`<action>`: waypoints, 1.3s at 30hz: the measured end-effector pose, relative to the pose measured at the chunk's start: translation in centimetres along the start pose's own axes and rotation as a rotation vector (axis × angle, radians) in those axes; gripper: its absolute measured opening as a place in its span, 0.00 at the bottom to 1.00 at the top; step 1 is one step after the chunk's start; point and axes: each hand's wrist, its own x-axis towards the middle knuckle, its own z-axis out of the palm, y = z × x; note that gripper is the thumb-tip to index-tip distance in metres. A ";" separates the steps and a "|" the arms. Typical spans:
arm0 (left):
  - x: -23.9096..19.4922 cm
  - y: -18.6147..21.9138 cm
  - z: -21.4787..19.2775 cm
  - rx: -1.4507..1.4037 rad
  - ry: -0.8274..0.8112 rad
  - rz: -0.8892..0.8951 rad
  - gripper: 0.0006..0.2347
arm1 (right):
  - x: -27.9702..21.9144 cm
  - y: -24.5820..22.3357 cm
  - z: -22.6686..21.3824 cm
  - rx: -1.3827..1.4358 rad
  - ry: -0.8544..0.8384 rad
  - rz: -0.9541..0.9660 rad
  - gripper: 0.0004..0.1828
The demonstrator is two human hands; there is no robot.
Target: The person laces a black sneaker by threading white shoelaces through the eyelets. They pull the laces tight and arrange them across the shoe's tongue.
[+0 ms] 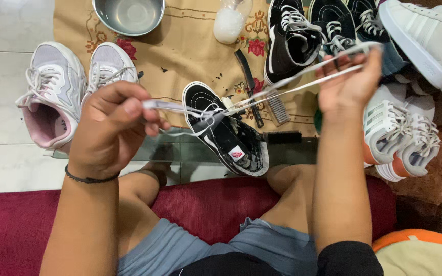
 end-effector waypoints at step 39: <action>1.9 -3.6 3.8 1.258 -0.257 0.272 0.03 | -7.9 3.9 2.9 -0.647 -0.609 -0.753 0.07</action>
